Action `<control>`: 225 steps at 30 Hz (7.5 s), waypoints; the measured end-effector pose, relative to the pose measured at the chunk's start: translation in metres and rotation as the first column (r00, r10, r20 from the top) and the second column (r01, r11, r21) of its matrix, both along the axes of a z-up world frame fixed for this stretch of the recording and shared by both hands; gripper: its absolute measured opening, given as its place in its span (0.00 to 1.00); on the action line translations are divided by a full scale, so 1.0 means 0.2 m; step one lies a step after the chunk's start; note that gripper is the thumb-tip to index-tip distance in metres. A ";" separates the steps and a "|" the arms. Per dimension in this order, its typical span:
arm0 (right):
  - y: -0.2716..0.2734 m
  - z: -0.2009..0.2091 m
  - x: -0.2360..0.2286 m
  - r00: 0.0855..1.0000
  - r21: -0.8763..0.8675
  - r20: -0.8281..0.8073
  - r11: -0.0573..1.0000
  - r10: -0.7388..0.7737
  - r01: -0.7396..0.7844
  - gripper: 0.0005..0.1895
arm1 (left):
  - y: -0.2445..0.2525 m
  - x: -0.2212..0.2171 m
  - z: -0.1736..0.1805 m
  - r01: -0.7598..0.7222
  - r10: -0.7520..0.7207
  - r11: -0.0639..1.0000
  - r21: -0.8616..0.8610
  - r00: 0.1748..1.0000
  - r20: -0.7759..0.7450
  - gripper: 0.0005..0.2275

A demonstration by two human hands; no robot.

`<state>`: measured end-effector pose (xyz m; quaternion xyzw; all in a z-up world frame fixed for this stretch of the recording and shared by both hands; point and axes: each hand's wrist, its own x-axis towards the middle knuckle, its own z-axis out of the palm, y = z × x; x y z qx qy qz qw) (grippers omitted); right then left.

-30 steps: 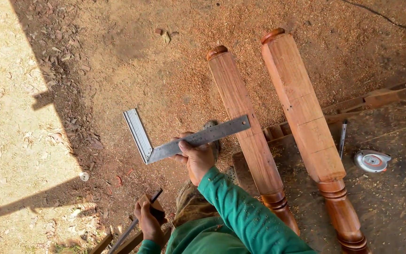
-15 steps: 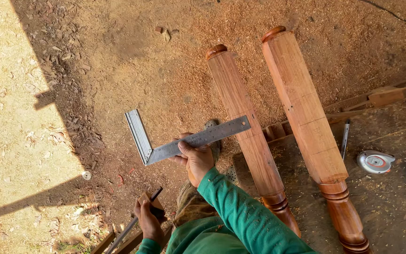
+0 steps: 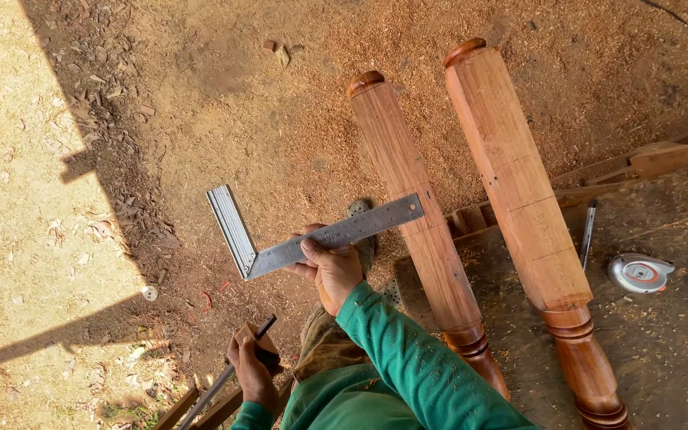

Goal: Measuring and marking wooden furniture legs using a marking gauge and a try square.

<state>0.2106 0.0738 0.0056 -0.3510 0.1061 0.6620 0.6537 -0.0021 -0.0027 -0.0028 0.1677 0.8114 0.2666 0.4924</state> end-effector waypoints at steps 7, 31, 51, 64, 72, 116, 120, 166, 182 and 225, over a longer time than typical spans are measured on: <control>0.00 0.00 0.00 1.000 0.009 0.004 1.000 -0.002 0.002 0.14 | 0.00 0.00 -0.01 -0.004 0.004 1.000 -0.001 1.000 -0.002 0.24; -0.42 0.79 0.69 0.796 0.279 0.560 0.957 -0.229 0.079 0.16 | 0.22 0.50 0.38 0.080 -0.337 0.922 0.379 0.648 0.683 0.31; -1.31 0.72 1.05 0.530 0.331 0.609 0.796 -0.590 0.507 0.17 | -0.03 0.76 0.95 0.238 -0.185 0.949 0.207 -0.114 0.976 0.34; -1.31 0.76 1.04 0.516 0.293 0.581 0.753 -0.630 0.589 0.16 | -0.01 0.84 1.02 0.142 -0.311 0.946 0.291 0.152 0.938 0.28; -1.41 0.68 1.04 0.504 0.196 0.672 0.787 -0.543 0.586 0.15 | 0.09 0.79 0.60 0.463 -0.773 0.522 0.716 0.611 0.169 0.27; -1.91 0.01 1.52 0.533 0.155 0.656 0.786 -0.535 0.598 0.04 | 0.28 0.54 0.18 0.814 -0.873 0.440 0.379 0.487 -0.032 0.29; -1.94 -0.06 1.55 0.520 0.122 0.671 0.771 -0.528 0.625 0.06 | 0.22 0.80 0.38 0.599 -0.769 0.572 0.560 0.629 0.114 0.40; -0.59 0.09 0.85 -0.234 -0.317 0.918 0.947 0.319 0.045 0.38 | 0.31 1.47 0.40 0.446 -0.500 0.862 0.240 0.822 0.272 0.33; -0.62 0.01 0.87 -0.195 -0.494 0.846 0.867 0.496 0.062 0.43 | 0.02 0.90 0.14 0.326 -0.327 0.943 -0.060 0.945 -0.007 0.32; -0.59 0.05 0.86 -0.202 -0.347 0.915 0.937 0.349 0.046 0.38 | 0.33 1.48 0.41 0.485 -0.480 0.872 0.071 0.817 0.321 0.32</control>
